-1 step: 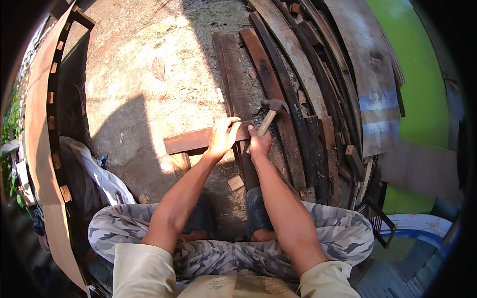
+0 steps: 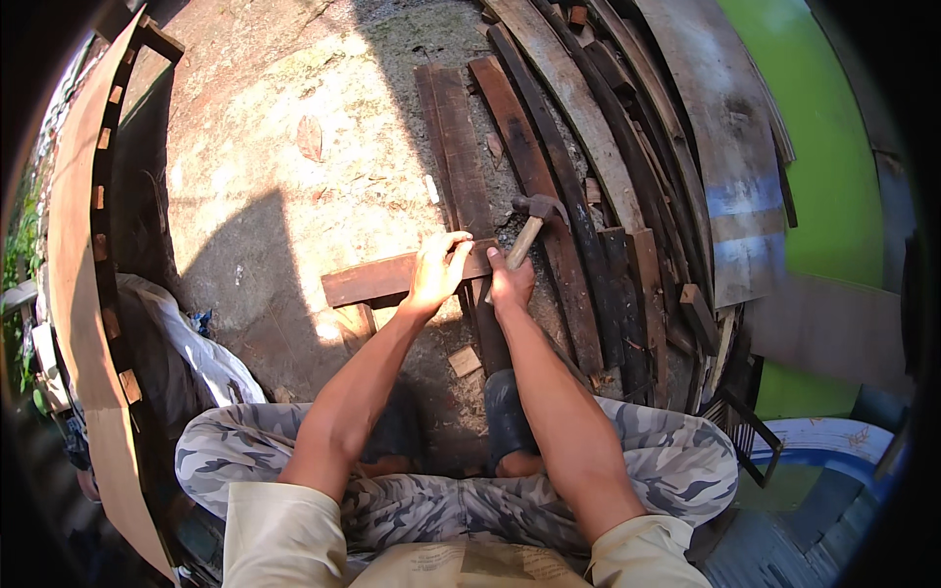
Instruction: The person sits on the ground and uses a hammer to drive nails into a small wooden frame. They repeatedly position the frame, hammer nails, and adjust the wood pieces to assemble the structure.
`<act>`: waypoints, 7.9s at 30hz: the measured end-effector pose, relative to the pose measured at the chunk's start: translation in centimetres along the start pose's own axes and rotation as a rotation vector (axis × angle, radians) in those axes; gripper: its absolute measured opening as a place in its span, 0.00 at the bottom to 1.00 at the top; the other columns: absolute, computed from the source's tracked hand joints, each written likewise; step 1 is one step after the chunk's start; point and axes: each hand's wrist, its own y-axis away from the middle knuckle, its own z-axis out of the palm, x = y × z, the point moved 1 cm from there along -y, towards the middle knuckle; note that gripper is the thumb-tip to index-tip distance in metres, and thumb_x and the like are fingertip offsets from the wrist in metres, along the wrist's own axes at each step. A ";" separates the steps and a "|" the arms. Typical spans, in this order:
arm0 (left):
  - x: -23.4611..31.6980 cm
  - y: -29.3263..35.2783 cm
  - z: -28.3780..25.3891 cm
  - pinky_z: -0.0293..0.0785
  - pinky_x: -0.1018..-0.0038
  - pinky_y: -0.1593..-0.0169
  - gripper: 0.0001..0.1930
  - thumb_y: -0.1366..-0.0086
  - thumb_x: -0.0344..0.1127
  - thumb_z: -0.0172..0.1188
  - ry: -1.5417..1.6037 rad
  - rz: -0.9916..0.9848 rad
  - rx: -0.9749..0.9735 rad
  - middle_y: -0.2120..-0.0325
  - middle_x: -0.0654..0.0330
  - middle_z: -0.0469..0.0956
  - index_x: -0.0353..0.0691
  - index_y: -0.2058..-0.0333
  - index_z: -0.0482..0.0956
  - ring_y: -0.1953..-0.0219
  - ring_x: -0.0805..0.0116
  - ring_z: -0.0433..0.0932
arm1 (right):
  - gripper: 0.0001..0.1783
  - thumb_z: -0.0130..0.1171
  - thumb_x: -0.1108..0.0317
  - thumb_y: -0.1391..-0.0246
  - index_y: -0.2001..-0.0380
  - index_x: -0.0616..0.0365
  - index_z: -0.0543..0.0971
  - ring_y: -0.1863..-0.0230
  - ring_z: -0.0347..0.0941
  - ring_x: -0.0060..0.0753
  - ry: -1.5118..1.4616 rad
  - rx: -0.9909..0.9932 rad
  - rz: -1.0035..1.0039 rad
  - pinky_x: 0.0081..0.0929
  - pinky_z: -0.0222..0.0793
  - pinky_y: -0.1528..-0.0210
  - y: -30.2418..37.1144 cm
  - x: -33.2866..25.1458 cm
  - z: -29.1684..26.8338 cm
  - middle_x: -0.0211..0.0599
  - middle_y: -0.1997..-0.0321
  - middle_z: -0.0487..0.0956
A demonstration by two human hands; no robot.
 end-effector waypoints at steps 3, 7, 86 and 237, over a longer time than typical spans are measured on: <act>-0.8 -0.5 0.2 0.76 0.67 0.51 0.11 0.35 0.34 0.62 0.087 -0.031 -0.025 0.61 0.52 0.82 0.34 0.57 0.81 0.57 0.59 0.80 | 0.28 0.71 0.53 0.52 0.56 0.64 0.77 0.53 0.79 0.50 0.045 -0.037 -0.013 0.40 0.70 0.48 -0.1 -1.3 0.0 0.49 0.56 0.83; -1.1 -0.5 0.3 0.76 0.68 0.49 0.11 0.34 0.35 0.63 0.063 -0.048 -0.070 0.60 0.53 0.82 0.35 0.57 0.81 0.56 0.63 0.81 | 0.27 0.70 0.51 0.51 0.58 0.63 0.79 0.56 0.79 0.46 0.127 -0.054 -0.049 0.38 0.71 0.50 0.0 -2.4 -0.6 0.49 0.59 0.82; -0.9 -0.5 0.5 0.70 0.62 0.48 0.08 0.45 0.26 0.64 -0.183 0.559 0.060 0.65 0.55 0.81 0.38 0.64 0.82 0.56 0.54 0.77 | 0.20 0.58 0.58 0.39 0.53 0.63 0.72 0.62 0.77 0.66 0.422 -0.089 -0.363 0.51 0.69 0.60 13.6 -3.8 -7.8 0.59 0.67 0.79; -2.7 -0.4 1.3 0.76 0.63 0.47 0.08 0.45 0.25 0.64 -0.222 0.550 0.024 0.60 0.56 0.83 0.37 0.65 0.83 0.53 0.56 0.80 | 0.17 0.55 0.61 0.40 0.54 0.62 0.68 0.62 0.75 0.72 0.428 -0.127 -0.308 0.56 0.70 0.62 12.8 -2.3 -7.0 0.66 0.68 0.78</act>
